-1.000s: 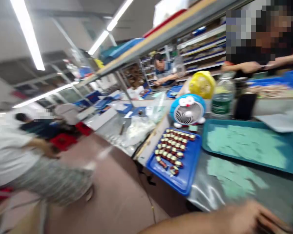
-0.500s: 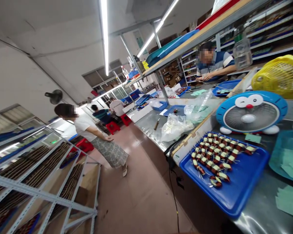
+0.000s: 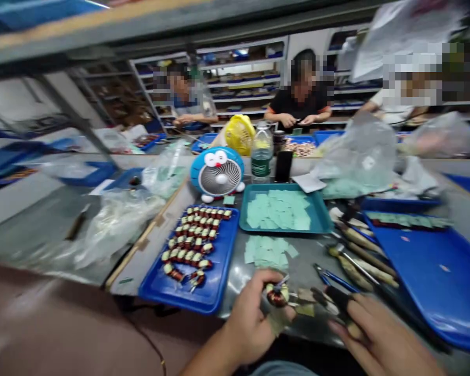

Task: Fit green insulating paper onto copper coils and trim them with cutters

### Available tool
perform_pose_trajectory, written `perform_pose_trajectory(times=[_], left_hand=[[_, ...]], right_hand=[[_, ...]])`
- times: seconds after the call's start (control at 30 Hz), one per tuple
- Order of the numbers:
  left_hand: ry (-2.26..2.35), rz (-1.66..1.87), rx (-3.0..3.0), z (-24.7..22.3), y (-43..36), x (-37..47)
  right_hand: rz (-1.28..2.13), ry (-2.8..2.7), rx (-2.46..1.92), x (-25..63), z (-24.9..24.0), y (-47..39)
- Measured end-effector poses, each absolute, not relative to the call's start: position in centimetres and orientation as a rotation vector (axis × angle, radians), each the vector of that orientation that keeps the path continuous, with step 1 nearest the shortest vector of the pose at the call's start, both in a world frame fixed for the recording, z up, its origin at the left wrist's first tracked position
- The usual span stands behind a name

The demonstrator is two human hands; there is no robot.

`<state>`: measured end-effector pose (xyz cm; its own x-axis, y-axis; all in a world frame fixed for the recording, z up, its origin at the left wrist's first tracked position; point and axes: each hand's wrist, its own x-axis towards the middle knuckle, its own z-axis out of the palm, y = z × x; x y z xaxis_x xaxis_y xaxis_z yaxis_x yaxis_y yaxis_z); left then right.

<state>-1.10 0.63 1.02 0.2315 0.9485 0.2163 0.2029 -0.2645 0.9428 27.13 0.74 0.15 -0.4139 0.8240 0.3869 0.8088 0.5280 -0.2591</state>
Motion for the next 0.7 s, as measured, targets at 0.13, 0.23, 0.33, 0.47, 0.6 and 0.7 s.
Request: perform_pose_trajectory(times=[0.13, 0.23, 0.33, 0.47, 0.6, 0.7], left_hand=[[1.081, 1.102, 1.796, 1.0, 1.3, -0.7], [1.095, 1.086, 1.94, 1.3, 1.4, -0.5], [1.081, 1.052, 2.04, 1.4, 1.6, -0.5], [1.088, 1.052, 2.086, 1.4, 1.4, -0.3], [1.105, 1.073, 2.102, 1.7, 1.2, -0.3], [1.079, 1.04, 2.023, 2.2, 1.1, -0.3]], right_hand=[[-0.065, -2.398, -1.347, 26.4, 1.6, 0.7], [-0.058, -2.381, -1.366, 25.7, 1.6, 0.8], [-0.06, -2.364, -1.376, 25.9, 1.3, 0.7], [-0.078, -2.362, -1.382, 26.4, 0.9, 0.6], [-0.063, -2.391, -1.373, 26.8, 0.4, 0.5], [-0.074, -2.396, -1.356, 26.7, 0.3, 0.6]])
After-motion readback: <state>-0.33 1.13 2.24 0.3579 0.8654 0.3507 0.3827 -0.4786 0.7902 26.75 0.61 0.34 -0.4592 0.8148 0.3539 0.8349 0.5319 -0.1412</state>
